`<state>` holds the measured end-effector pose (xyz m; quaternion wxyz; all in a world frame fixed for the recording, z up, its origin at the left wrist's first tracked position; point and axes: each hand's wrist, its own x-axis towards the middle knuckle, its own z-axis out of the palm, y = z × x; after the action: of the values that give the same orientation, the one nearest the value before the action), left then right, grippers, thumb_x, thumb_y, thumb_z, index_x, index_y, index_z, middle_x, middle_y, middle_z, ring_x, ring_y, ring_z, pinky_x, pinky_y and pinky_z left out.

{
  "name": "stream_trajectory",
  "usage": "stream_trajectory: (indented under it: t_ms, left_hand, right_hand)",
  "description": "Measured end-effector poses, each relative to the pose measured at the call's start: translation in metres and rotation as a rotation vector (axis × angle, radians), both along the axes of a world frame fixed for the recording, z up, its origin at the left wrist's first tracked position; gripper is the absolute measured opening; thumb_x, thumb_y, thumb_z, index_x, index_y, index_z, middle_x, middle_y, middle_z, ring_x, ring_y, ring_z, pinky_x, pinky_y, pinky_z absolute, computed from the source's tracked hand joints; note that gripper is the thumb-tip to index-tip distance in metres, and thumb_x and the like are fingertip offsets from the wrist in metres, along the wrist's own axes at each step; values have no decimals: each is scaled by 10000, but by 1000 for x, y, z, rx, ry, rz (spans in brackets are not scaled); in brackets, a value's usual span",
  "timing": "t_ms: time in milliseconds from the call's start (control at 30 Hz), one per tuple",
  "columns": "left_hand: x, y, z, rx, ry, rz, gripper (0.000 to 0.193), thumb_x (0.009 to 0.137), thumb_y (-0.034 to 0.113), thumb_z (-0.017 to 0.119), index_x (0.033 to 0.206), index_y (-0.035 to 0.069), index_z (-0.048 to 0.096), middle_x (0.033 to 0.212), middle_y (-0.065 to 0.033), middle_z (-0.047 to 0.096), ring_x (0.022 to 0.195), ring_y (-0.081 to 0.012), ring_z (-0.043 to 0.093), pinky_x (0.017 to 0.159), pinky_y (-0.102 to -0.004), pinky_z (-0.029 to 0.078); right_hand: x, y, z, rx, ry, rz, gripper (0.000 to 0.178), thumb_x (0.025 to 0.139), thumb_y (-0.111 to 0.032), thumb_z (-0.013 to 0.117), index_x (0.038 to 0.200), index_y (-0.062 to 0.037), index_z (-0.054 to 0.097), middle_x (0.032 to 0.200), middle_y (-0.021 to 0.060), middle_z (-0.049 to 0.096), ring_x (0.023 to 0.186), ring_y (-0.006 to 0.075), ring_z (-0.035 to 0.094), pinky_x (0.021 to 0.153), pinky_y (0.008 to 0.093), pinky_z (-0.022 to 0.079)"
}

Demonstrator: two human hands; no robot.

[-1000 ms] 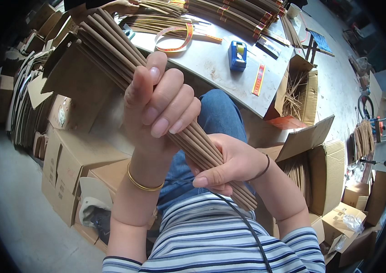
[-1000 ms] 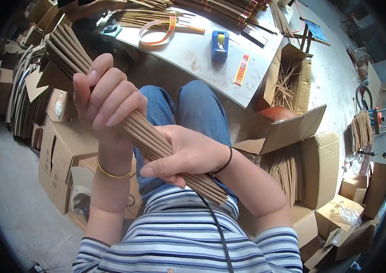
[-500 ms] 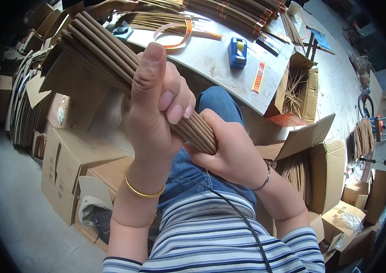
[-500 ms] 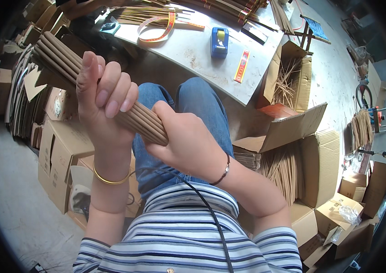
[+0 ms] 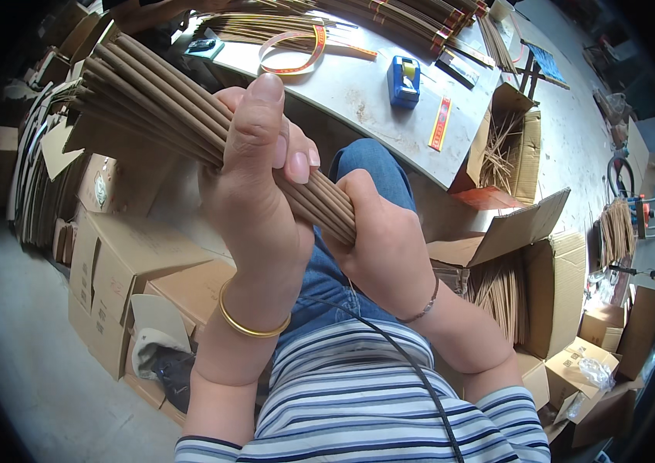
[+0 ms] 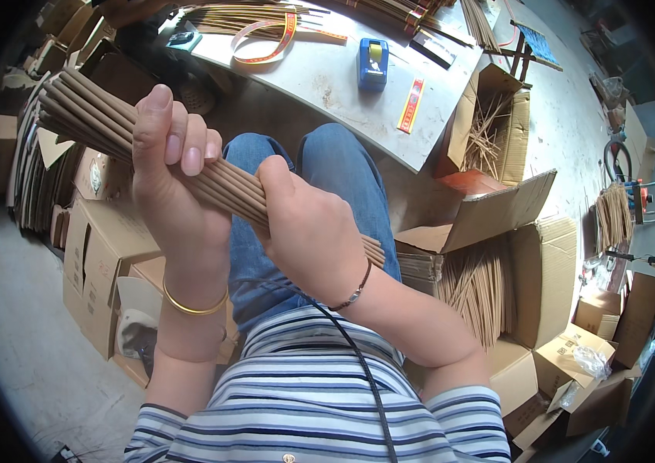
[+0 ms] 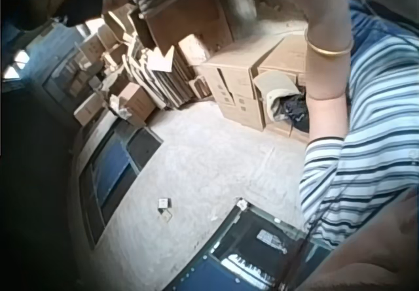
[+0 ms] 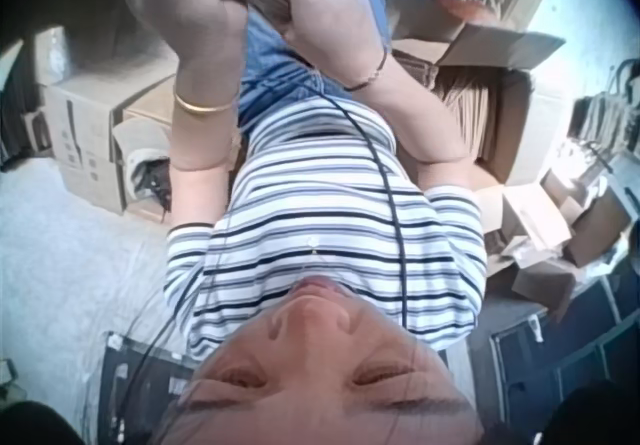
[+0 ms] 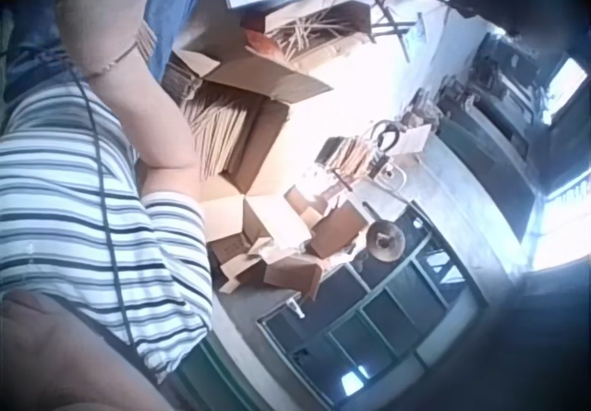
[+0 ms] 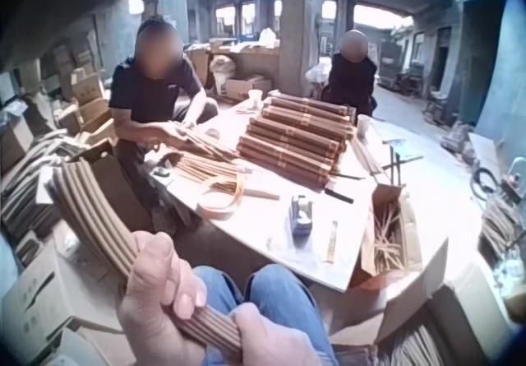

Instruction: The person gathers thin wooden sticks from a cardboard box, aligns them into a bundle, and secures the bundle with a red and yellow paper band. The person repeats this process multiple times, placing finished bundles on a nearby table.

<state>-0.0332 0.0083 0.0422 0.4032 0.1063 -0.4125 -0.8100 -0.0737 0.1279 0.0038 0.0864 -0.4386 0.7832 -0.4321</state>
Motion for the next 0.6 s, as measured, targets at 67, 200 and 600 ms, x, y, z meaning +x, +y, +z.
stream_trajectory:
  t_ms: [67,200,600]
  left_hand:
    - [-2,4,3,57,-25,127,246,904,201,653,767,146,456,588,59,409,488,-42,455,538,-210,424]
    - [6,-28,-6,280,331,-616,259,977,286,545,766,149,485,573,53,421,462,-48,444,521,-218,441]
    - [0,-27,-21,439,707,-904,170,1026,214,411,900,107,451,604,30,441,489,-80,474,526,-245,453]
  right_hand:
    - [1,1,3,28,-31,27,270,812,-112,706,957,-38,490,753,184,605,682,390,609,577,373,481]
    - [-9,6,17,43,-368,265,293,803,-121,722,972,-34,499,748,191,601,687,386,613,584,369,478]
    - [-22,10,8,-17,-1737,870,262,856,-113,699,900,1,467,591,-1,526,442,66,528,375,204,382]
